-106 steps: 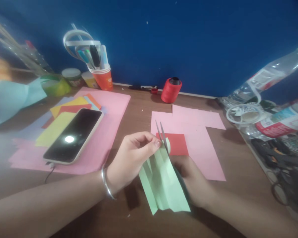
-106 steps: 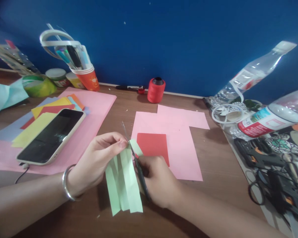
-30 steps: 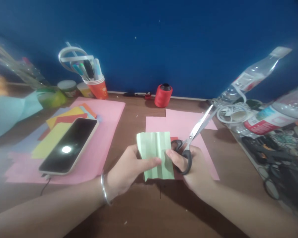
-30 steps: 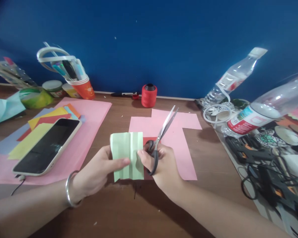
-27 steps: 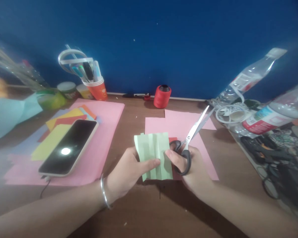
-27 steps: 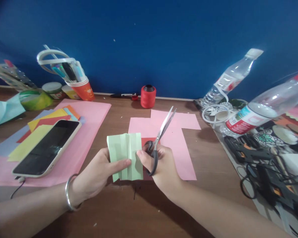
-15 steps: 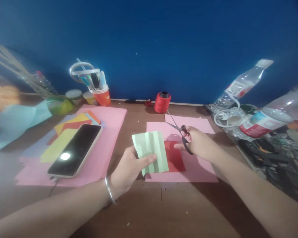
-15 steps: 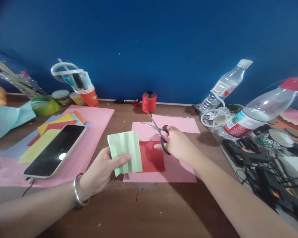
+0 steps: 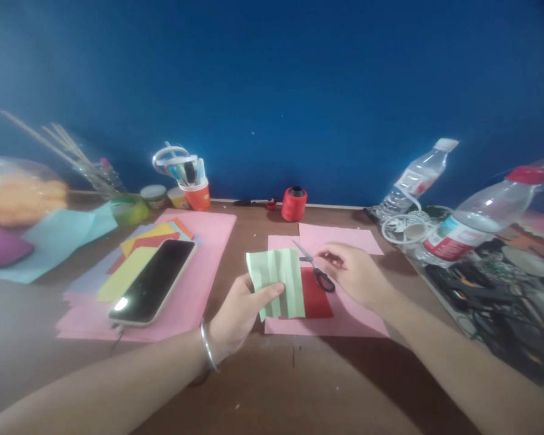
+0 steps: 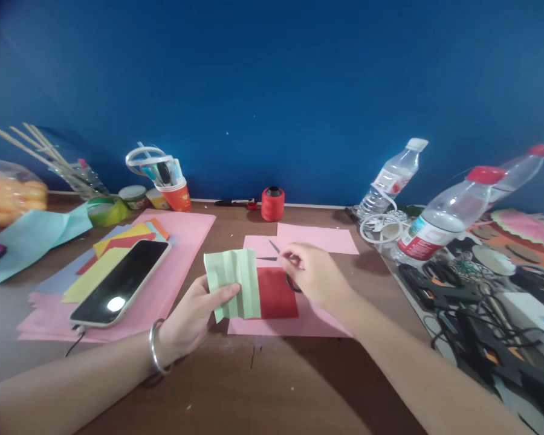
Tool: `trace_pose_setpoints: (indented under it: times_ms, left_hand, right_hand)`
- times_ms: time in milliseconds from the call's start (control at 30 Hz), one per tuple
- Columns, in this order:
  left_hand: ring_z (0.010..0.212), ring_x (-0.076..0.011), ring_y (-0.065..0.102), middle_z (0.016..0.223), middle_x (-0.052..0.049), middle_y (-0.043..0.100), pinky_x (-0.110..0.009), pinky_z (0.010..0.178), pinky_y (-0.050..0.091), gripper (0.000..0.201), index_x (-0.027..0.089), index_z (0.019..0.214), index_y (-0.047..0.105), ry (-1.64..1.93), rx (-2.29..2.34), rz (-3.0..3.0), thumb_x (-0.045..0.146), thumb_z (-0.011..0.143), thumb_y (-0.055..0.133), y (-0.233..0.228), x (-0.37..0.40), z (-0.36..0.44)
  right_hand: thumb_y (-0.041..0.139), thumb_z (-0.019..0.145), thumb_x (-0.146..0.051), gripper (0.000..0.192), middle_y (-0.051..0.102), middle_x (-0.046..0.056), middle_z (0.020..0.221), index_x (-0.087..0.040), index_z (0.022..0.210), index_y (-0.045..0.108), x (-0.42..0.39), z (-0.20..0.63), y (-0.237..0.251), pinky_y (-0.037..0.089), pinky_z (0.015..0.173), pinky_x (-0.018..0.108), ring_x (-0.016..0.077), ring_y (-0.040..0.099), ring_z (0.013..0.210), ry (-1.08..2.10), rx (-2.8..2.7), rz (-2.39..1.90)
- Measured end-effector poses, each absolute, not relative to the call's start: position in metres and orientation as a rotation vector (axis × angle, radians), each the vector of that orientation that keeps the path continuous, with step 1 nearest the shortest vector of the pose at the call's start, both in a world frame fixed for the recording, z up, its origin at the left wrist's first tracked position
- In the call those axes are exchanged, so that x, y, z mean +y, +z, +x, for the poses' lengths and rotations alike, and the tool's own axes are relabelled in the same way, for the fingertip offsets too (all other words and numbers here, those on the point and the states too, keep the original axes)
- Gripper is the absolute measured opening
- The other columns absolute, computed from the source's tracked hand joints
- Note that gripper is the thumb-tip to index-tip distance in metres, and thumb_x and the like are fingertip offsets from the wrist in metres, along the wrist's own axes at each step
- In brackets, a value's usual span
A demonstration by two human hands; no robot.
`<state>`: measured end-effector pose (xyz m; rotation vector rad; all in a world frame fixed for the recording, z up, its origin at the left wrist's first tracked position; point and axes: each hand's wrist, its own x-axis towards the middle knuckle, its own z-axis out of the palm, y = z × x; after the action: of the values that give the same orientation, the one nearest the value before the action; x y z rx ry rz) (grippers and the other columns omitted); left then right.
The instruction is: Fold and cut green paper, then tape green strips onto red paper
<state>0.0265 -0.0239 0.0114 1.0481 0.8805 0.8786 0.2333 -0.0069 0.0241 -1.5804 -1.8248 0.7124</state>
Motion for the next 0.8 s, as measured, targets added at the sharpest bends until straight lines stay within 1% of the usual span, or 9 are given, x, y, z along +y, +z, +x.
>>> trace_pose_setpoints:
  times_ms: [67, 133, 200, 267, 367, 433, 533, 633, 800]
  left_hand:
    - [0.078, -0.0182, 0.063, 0.087, -0.007, 0.068, -0.031, 0.072, 0.049, 0.026, 0.013, 0.094, 0.063, 0.878, 0.893, 1.07, 0.03, 0.075, 0.062, 0.011, -0.025, 0.027]
    - [0.074, -0.0178, 0.063, 0.084, -0.006, 0.068, -0.03, 0.068, 0.049, 0.026, 0.014, 0.093, 0.063, 0.86, 0.93, 1.1, 0.031, 0.074, 0.063, 0.009, -0.025, 0.028]
    - [0.071, -0.0177, 0.062, 0.081, -0.006, 0.067, -0.029, 0.066, 0.048, 0.027, 0.014, 0.092, 0.064, 0.811, 0.935, 1.155, 0.031, 0.072, 0.065, 0.008, -0.025, 0.027]
    - [0.073, -0.0182, 0.061, 0.083, -0.007, 0.066, -0.03, 0.069, 0.047, 0.029, 0.014, 0.093, 0.063, 0.805, 0.858, 1.202, 0.034, 0.073, 0.063, 0.008, -0.023, 0.024]
    - [0.077, -0.0185, 0.059, 0.094, -0.007, 0.063, -0.03, 0.067, 0.046, 0.039, 0.018, 0.106, 0.055, 0.928, 0.705, 1.196, 0.047, 0.081, 0.045, 0.014, -0.014, 0.019]
    - [0.074, -0.0172, 0.058, 0.092, -0.006, 0.062, -0.028, 0.062, 0.045, 0.04, 0.02, 0.109, 0.05, 0.913, 0.73, 1.241, 0.049, 0.083, 0.038, 0.018, -0.008, 0.017]
    - [0.068, -0.0146, 0.055, 0.077, -0.002, 0.06, -0.024, 0.059, 0.042, 0.023, 0.016, 0.09, 0.057, 0.732, 0.924, 1.503, 0.033, 0.074, 0.059, 0.02, -0.003, 0.017]
    - [0.068, -0.0137, 0.053, 0.072, -0.001, 0.058, -0.025, 0.062, 0.041, 0.009, 0.015, 0.075, 0.058, 0.715, 1.055, 1.693, 0.024, 0.073, 0.059, 0.015, -0.003, 0.018]
    - [0.065, -0.0117, 0.051, 0.069, 0.001, 0.056, -0.023, 0.06, 0.04, 0.01, 0.016, 0.081, 0.056, 0.78, 1.054, 1.566, 0.023, 0.074, 0.057, 0.011, -0.003, 0.019]
  right_hand:
    - [0.044, 0.084, -0.035, 0.024, 0.062, 0.005, 0.08, -0.017, 0.089, 0.059, -0.02, 0.215, 0.026, 0.046, 0.064, 0.03, 0.0157, 0.058, 0.069, 1.151, -1.616, -1.289]
    - [0.054, 0.079, -0.032, 0.022, 0.063, 0.004, 0.085, -0.017, 0.094, 0.058, -0.032, 0.201, 0.024, 0.048, 0.064, 0.029, 0.0152, 0.059, 0.07, 1.313, -1.507, -1.14]
    - [0.058, 0.076, -0.03, 0.017, 0.064, 0.004, 0.081, -0.017, 0.087, 0.061, -0.039, 0.194, 0.022, 0.048, 0.062, 0.028, 0.0159, 0.059, 0.07, 1.256, -1.494, -1.155]
    - [0.056, 0.079, -0.03, 0.014, 0.064, 0.003, 0.078, -0.018, 0.082, 0.062, -0.041, 0.195, 0.021, 0.048, 0.061, 0.027, 0.0164, 0.059, 0.071, 1.151, -1.493, -1.2]
    - [0.052, 0.081, -0.03, 0.015, 0.062, 0.001, 0.072, -0.019, 0.076, 0.061, -0.037, 0.202, 0.023, 0.045, 0.059, 0.026, 0.015, 0.057, 0.066, 1.067, -1.594, -1.249]
    - [0.052, 0.081, -0.029, 0.018, 0.058, -0.001, 0.064, -0.018, 0.068, 0.059, -0.032, 0.207, 0.024, 0.041, 0.052, 0.024, 0.0131, 0.053, 0.059, 1.059, -1.76, -1.296]
    - [0.053, 0.08, -0.025, 0.016, 0.058, -0.003, 0.061, -0.019, 0.067, 0.059, -0.028, 0.208, 0.022, 0.037, 0.049, 0.023, 0.0121, 0.052, 0.055, 1.01, -1.951, -1.369]
    - [0.055, 0.078, -0.019, 0.007, 0.063, -0.003, 0.071, -0.02, 0.074, 0.061, -0.027, 0.207, 0.019, 0.042, 0.058, 0.024, 0.013, 0.057, 0.064, 0.906, -1.962, -1.349]
    - [0.051, 0.079, -0.009, 0.014, 0.063, 0.001, 0.084, -0.02, 0.081, 0.06, -0.027, 0.209, 0.015, 0.045, 0.071, 0.026, 0.0136, 0.058, 0.078, 0.591, -1.983, -1.126]
